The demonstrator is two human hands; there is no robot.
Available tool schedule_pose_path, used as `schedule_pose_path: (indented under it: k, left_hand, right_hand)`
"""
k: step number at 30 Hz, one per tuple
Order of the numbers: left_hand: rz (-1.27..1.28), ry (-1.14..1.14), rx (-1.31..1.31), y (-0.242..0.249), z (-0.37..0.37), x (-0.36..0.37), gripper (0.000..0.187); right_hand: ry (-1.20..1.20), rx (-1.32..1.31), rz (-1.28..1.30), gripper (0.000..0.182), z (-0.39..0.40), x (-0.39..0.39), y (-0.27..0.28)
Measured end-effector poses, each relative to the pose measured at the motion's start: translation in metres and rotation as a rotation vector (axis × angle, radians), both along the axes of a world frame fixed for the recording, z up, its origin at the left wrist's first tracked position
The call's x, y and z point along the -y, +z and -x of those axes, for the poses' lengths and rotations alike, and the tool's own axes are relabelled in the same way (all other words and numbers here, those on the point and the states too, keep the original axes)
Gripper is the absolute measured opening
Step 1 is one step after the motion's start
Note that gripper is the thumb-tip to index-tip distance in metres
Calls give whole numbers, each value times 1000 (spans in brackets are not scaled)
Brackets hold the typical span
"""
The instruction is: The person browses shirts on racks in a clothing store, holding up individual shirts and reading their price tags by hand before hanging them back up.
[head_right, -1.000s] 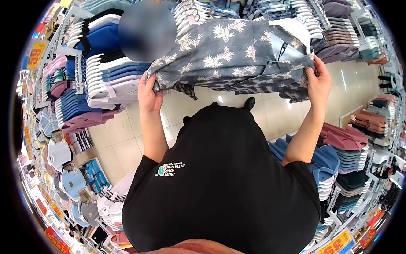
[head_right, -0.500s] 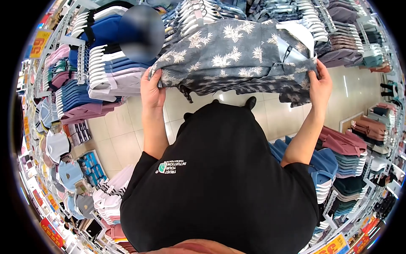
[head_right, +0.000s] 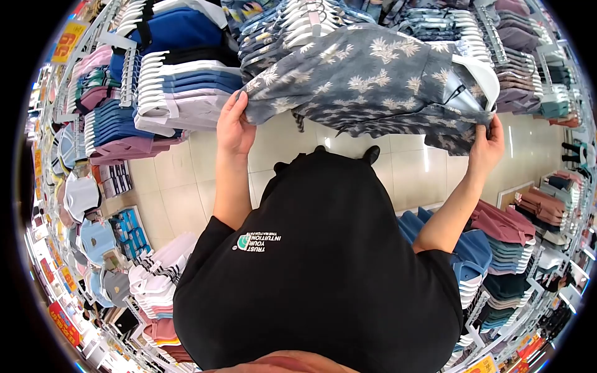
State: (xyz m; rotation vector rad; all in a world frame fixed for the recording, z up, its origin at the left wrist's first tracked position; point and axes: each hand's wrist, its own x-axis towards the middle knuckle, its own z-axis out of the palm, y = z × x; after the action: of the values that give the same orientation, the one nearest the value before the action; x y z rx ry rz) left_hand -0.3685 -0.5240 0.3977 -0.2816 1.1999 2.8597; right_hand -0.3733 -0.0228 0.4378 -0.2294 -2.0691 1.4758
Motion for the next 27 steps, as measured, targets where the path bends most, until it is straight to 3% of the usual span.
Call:
schedule_pose_path:
  k: [10,14,23,27]
  left_hand:
    - [121,13,-19,-3,-1,5,10]
    - [41,9,-48,11,-2,-4,8]
    - [-39,-155,-82,38,-12,-30,28]
    - [-79,-217,-101,41,-16,-33,25]
  right_hand:
    - [11,31,-26,30,3,-1,2]
    - [24,41,-28,31,4,-5,-1]
    - [40,103,-41,35,-2,1,0]
    - [40,121,-56,35,-4,2,-2]
